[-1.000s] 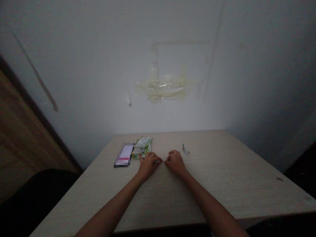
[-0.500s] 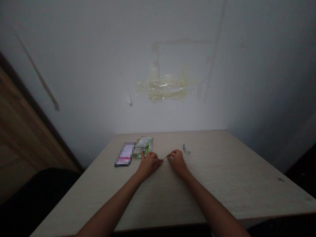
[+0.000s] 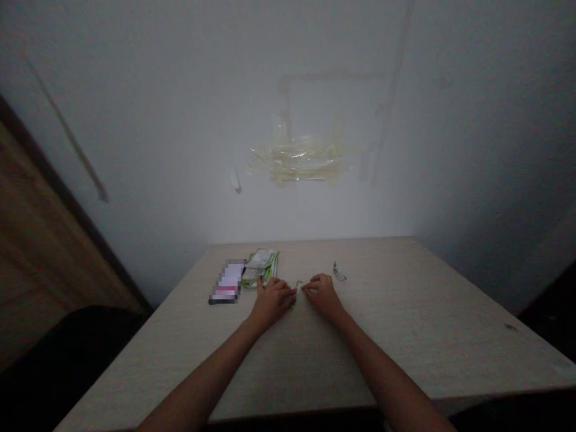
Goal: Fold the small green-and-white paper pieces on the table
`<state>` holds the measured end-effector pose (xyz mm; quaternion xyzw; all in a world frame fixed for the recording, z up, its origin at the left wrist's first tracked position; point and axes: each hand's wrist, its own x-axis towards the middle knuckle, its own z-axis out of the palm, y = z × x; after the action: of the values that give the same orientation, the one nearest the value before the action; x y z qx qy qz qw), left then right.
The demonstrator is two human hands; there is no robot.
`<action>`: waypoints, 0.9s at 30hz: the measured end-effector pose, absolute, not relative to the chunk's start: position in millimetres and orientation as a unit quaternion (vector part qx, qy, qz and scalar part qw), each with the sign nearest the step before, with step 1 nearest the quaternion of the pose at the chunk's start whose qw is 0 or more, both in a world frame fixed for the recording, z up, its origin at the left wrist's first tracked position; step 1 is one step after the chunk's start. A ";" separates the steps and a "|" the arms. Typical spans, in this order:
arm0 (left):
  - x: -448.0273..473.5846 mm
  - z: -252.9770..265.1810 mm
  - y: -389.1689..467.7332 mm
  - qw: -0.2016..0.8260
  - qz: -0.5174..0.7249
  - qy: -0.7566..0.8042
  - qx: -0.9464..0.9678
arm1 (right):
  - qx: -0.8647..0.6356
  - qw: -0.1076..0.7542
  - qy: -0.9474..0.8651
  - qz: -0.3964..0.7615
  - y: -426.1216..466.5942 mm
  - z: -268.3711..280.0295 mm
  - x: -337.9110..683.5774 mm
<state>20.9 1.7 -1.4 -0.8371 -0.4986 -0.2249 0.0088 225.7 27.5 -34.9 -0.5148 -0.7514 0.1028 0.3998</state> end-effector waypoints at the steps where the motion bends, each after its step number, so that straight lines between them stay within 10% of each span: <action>1: 20.6 -1.9 1.9 0.010 -0.223 -0.497 -0.838 | -0.509 0.400 -0.755 0.101 27.3 -35.3 225.6; 27: 19.0 0.6 3.2 -0.006 -0.227 -0.502 -0.835 | -0.549 0.355 -0.751 0.094 25.0 -26.3 217.7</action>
<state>19.0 3.2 0.6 -0.8348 -0.5017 -0.2267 -0.0058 217.7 25.0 -26.3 -0.5487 -0.7509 0.0940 0.3553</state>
